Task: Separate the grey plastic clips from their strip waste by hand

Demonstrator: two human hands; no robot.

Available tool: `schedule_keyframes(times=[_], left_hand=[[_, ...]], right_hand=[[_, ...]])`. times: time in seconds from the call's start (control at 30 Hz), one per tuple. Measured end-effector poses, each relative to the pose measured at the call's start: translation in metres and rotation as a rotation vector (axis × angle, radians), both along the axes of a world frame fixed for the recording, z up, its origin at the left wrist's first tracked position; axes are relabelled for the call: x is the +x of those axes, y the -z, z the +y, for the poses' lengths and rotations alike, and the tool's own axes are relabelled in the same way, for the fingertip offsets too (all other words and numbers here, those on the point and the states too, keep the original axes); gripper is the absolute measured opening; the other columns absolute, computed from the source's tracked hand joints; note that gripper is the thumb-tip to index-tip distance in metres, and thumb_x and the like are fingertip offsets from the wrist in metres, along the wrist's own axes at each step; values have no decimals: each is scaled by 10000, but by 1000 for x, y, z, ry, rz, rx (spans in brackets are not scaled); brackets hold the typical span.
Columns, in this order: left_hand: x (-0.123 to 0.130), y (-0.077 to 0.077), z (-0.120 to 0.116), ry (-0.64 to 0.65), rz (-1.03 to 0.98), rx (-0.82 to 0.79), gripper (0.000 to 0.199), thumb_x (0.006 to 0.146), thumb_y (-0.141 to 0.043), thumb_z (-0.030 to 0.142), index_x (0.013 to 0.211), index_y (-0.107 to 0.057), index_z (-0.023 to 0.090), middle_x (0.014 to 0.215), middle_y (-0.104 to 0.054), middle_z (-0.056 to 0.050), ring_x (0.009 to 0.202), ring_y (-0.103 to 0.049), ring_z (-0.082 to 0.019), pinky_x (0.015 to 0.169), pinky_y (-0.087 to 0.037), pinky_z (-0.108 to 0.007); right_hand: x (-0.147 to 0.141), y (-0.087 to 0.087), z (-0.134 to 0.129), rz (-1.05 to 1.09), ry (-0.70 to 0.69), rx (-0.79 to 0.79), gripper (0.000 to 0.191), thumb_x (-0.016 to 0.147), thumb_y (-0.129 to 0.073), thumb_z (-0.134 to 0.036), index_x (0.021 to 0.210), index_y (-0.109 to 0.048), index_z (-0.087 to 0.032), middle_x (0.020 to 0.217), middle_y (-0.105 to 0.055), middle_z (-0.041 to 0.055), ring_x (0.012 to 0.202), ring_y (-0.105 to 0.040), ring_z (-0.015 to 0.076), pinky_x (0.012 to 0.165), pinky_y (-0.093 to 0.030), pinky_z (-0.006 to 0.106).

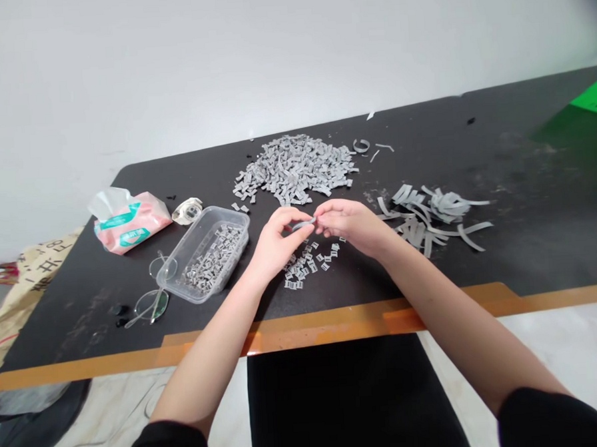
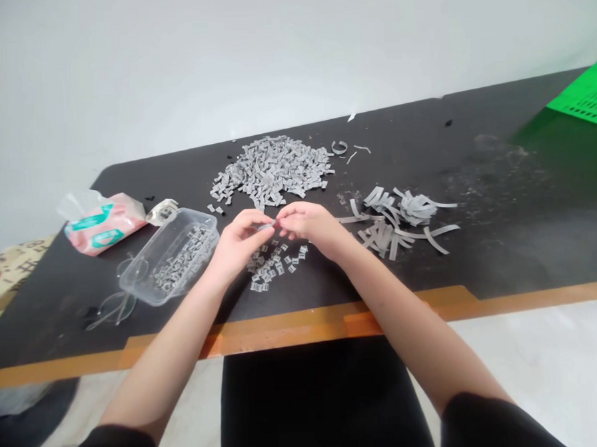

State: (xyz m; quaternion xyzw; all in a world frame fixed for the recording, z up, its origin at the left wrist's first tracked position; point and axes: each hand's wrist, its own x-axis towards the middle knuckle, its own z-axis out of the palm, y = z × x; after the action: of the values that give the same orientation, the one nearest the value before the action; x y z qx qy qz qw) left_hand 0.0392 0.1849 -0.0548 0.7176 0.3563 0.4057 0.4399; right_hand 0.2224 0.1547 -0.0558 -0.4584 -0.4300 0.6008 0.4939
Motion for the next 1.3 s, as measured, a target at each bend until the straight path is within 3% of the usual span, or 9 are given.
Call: schedule_keyframes(times=[0.1, 0.17, 0.23, 0.43, 0.53, 0.7, 0.9, 1.17, 1.3], left_hand=[[3, 1, -2, 121, -297, -310, 155, 757, -783, 293, 887, -744, 218, 1046, -654, -25, 972, -619, -170, 858, -489, -305], [6, 1, -4, 189, -402, -491, 189, 743, -805, 308, 900, -752, 217, 976, -678, -18, 868, -625, -150, 823, -491, -303], [8, 1, -4, 185, -443, -572, 217, 724, -826, 317, 896, -761, 203, 880, -694, -12, 778, -613, -133, 799, -483, -299], [7, 2, 2, -36, -423, -589, 239, 632, -880, 295, 813, -777, 177, 872, -731, -16, 766, -586, -111, 732, -424, -252], [7, 2, 2, -10, -393, -616, 250, 629, -882, 326, 782, -778, 158, 811, -728, -25, 720, -573, -105, 691, -414, -246], [8, 3, -2, -3, -391, -614, 281, 610, -904, 361, 723, -765, 144, 695, -689, -8, 660, -564, -90, 657, -432, -231], [9, 4, -5, 52, -393, -655, 288, 667, -878, 361, 832, -791, 141, 778, -738, -42, 737, -642, -113, 727, -485, -249], [10, 1, -8, 104, -349, -585, 193, 694, -822, 291, 800, -754, 144, 766, -699, -19, 710, -584, -109, 738, -463, -263], [9, 0, -7, 72, -338, -564, 142, 725, -741, 277, 739, -652, 167, 731, -623, 18, 666, -524, -94, 676, -423, -239]], right_hand=[[-7, -3, -3, 127, -96, 3, 322, 608, -827, -168, 887, -667, -184, 847, -706, -1, 748, -620, 121, 683, -485, 250], [-11, -3, -4, 192, -116, 5, 346, 593, -835, -154, 882, -649, -189, 799, -698, -12, 731, -619, 124, 700, -487, 264], [-13, -2, -3, 205, -92, 0, 317, 608, -839, -186, 845, -628, -188, 732, -690, -16, 676, -610, 122, 687, -478, 275], [-4, -4, 0, 169, -13, 8, 231, 652, -825, -245, 793, -659, -169, 731, -712, 14, 660, -596, 113, 675, -449, 270], [-2, -4, 0, 142, -17, 24, 248, 631, -832, -235, 830, -702, -163, 785, -732, 27, 704, -618, 126, 689, -451, 275], [-6, 1, 2, -30, 51, 113, 208, 654, -815, -304, 790, -726, -174, 695, -668, -7, 642, -552, 123, 654, -431, 294], [-10, 5, 3, -24, 104, 161, 226, 636, -807, -298, 794, -695, -183, 777, -669, 4, 695, -580, 136, 664, -436, 300], [-9, 3, -1, 203, -1, -58, 282, 618, -813, -248, 833, -644, -179, 711, -589, -35, 634, -506, 101, 616, -372, 270], [-6, -4, -2, 279, 2, -87, 241, 653, -804, -234, 816, -636, -176, 674, -544, -38, 639, -483, 101, 608, -357, 263]])
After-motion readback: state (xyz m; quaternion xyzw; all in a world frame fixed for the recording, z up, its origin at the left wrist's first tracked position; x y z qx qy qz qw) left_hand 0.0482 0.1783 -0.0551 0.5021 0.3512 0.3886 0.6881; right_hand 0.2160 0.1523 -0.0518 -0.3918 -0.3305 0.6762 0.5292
